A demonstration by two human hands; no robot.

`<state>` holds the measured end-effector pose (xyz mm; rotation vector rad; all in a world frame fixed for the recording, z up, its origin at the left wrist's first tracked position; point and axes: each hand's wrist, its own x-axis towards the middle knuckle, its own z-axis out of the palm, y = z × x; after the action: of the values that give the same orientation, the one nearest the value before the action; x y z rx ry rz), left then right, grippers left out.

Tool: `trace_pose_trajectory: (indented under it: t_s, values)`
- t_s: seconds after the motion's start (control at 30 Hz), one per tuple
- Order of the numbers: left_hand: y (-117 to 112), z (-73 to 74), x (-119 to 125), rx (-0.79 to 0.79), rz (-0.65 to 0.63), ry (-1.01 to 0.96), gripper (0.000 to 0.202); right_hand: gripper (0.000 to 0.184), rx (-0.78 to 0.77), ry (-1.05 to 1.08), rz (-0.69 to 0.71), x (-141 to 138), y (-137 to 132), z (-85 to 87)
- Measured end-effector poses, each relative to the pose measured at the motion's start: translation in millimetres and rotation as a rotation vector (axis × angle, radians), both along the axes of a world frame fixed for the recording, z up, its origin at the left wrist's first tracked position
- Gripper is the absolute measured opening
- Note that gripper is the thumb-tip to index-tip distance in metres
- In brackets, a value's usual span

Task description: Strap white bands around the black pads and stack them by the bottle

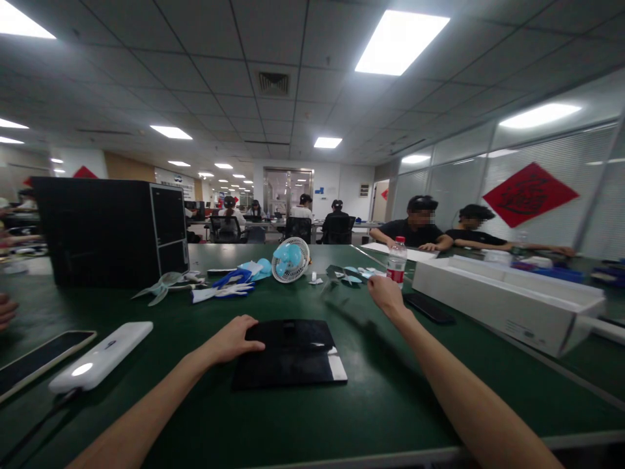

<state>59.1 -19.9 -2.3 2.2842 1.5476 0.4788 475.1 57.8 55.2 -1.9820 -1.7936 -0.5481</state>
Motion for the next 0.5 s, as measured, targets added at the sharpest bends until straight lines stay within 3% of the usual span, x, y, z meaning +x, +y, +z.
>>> trace_pose_trajectory:
  t_s: [0.17, 0.3, 0.4, 0.5]
  values:
    - [2.4, -1.7, -1.8, 0.020, -0.005, 0.001, 0.079, 0.035, 0.117, 0.027, 0.053, -3.1, -19.2, 18.5]
    - [4.9, -4.6, -3.5, 0.059, -0.022, -0.028, 0.075, 0.032, 0.184, 0.109, 0.181, -14.4, -35.7, 27.2]
    - [5.6, 0.3, -3.9, 0.245, 0.042, -0.115, 0.063, 0.028, 0.159, 0.278, 0.392, -28.3, -47.0, 28.2]
    - [3.1, 13.6, -3.1, 0.507, 0.157, -0.257, 0.052, 0.028, 0.024, 0.512, 0.625, -46.8, -58.9, 26.2]
